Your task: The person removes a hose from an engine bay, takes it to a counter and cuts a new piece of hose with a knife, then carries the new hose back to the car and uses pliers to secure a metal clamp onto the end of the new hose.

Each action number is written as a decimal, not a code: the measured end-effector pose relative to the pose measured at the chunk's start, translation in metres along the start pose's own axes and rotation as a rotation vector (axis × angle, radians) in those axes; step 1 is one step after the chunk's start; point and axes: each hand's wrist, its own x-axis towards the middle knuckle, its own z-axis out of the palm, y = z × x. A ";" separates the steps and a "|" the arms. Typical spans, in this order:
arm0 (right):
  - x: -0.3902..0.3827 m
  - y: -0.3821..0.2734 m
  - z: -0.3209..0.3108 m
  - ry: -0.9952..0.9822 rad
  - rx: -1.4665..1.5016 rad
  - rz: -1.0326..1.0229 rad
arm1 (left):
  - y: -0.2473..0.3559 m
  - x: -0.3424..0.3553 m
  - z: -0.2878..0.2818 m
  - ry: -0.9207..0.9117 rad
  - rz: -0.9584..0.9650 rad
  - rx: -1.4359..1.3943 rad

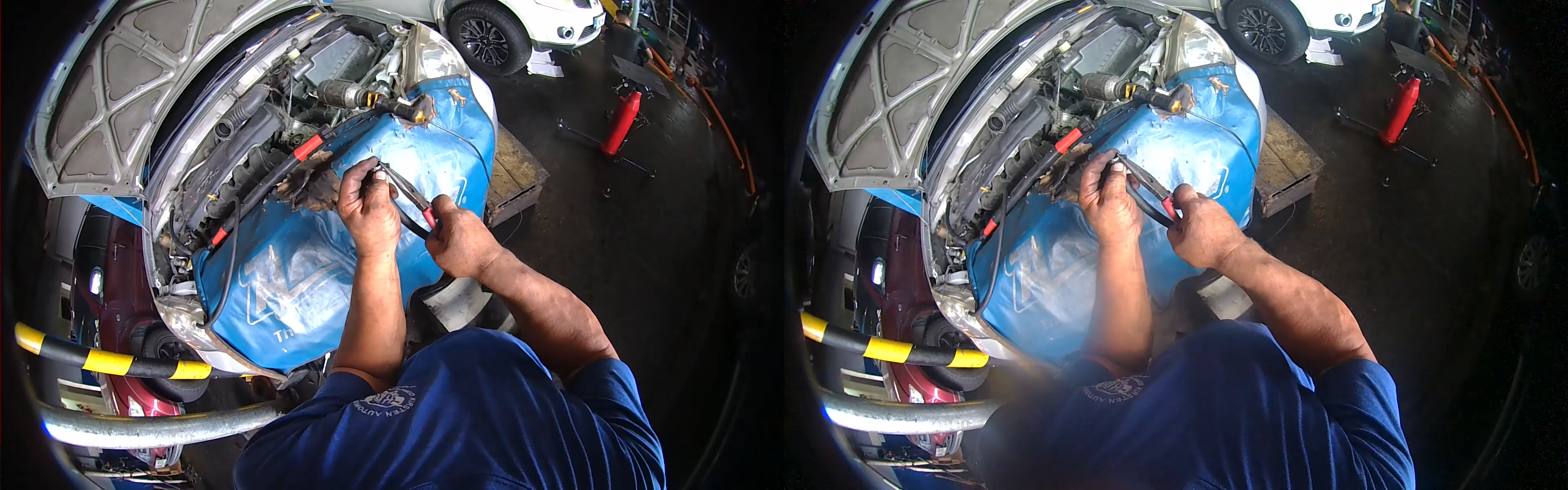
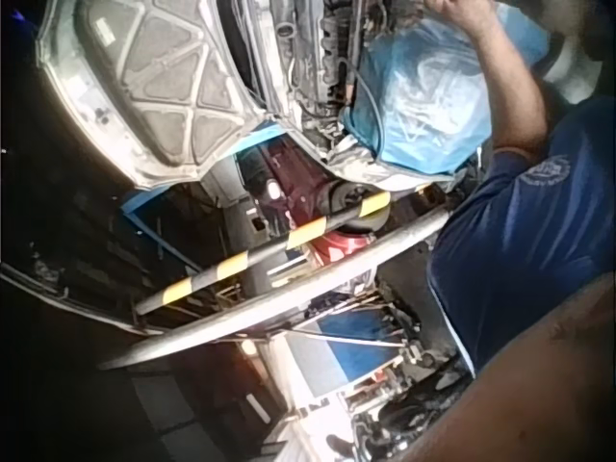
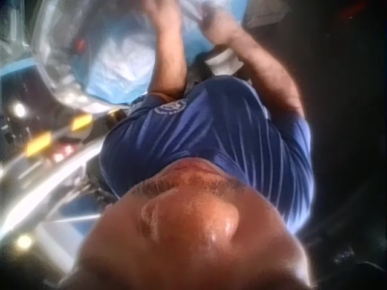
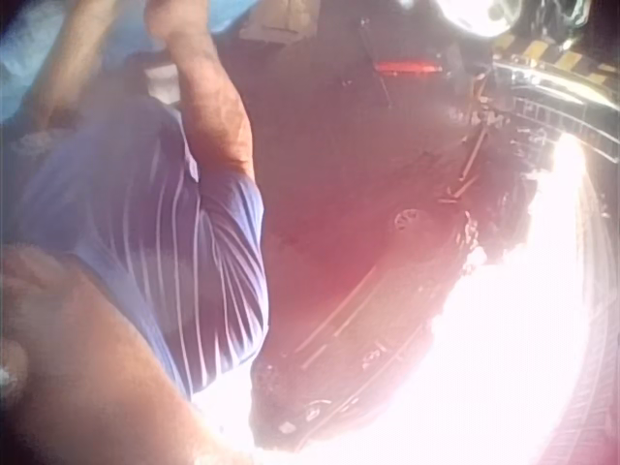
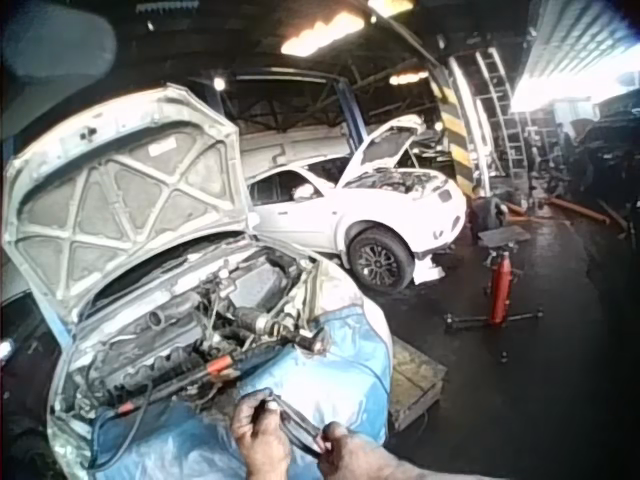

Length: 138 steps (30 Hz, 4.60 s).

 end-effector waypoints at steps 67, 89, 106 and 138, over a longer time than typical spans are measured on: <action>0.005 0.022 0.004 0.001 -0.044 -0.121 | -0.001 -0.002 0.021 0.276 -0.294 -0.274; 0.009 0.032 -0.007 0.146 -0.196 -0.178 | -0.002 -0.008 0.017 0.124 -0.280 -0.340; 0.008 0.041 -0.010 0.142 -0.260 -0.183 | -0.011 -0.010 0.024 0.128 -0.221 -0.259; 0.011 0.047 -0.014 -0.073 -0.100 -0.046 | -0.028 -0.020 0.008 -0.105 -0.090 0.060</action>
